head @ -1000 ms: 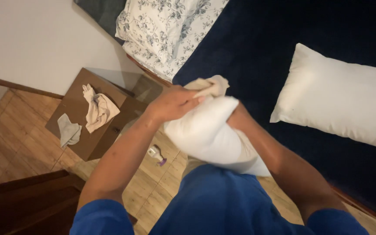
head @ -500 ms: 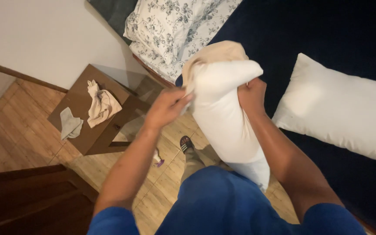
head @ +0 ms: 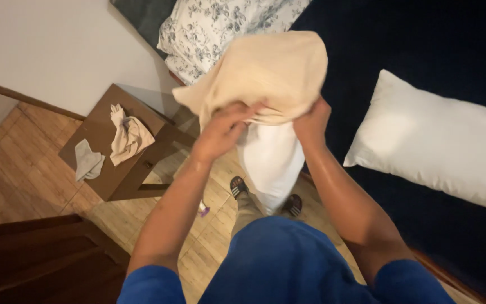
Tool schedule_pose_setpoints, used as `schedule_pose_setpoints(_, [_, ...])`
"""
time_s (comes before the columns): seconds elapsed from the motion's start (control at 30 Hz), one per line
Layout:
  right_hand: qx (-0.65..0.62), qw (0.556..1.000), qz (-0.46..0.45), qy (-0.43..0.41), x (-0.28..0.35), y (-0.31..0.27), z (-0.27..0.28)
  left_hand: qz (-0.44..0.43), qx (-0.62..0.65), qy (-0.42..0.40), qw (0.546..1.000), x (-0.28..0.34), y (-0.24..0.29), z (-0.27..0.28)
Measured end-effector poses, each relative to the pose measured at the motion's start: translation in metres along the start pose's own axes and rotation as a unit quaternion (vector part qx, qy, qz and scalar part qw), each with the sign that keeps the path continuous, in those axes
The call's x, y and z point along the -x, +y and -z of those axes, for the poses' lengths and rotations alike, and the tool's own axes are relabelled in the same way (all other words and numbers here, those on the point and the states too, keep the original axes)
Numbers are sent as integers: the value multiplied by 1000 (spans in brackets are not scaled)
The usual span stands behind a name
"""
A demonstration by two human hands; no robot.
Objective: The person picks up a beige pillowcase and a white pillow from a bed. They insert the pillow into the case by hand, adjusting the fabric to fit the corners, and then place the finished pillow on the bed. The person repeats this process with a second pillow.
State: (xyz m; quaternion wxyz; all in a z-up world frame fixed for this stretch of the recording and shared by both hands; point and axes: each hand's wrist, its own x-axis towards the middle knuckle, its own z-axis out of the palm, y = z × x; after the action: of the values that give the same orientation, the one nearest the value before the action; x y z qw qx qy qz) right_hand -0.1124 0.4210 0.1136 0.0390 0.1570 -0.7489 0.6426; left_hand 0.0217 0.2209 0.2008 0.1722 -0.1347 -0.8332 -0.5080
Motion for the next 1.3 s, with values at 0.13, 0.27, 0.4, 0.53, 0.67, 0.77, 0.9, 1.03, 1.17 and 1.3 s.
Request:
schedule_pose_setpoints(0.13, [-31,999,10,11,-2,-18,-9,119,-147,-40,981,14,6,-5])
schedule_pose_setpoints(0.27, [-34,998,-28,42,-12,-14,-11,144,-100,-103,979,22,9,-50])
schedule_pose_setpoints(0.4, [-90,992,-62,56,-18,-17,-12,78,-85,-158,981,96,-52,-103])
schedule_pose_setpoints(0.53, [-113,988,-89,65,5,-18,-1,140,-16,-51,989,63,-25,-51])
schedule_pose_setpoints(0.67, [-161,978,-118,64,16,-24,-2,112,-132,-9,985,22,4,-36])
schedule_pose_setpoints(0.77, [-170,978,-101,64,10,-31,-3,41,-78,17,996,8,-10,-35])
schedule_pose_setpoints(0.9, [-95,995,-22,21,0,-66,15,-19,63,39,997,8,-37,-25])
schedule_pose_setpoints(1.03, [-133,983,-47,-116,-2,-56,80,33,65,30,997,2,24,-21])
schedule_pose_setpoints(1.17, [-52,997,-23,-54,-21,88,112,27,127,6,991,-2,23,-30])
schedule_pose_setpoints(1.3, [-317,908,-145,-234,-2,123,61,38,124,-45,990,5,43,-27])
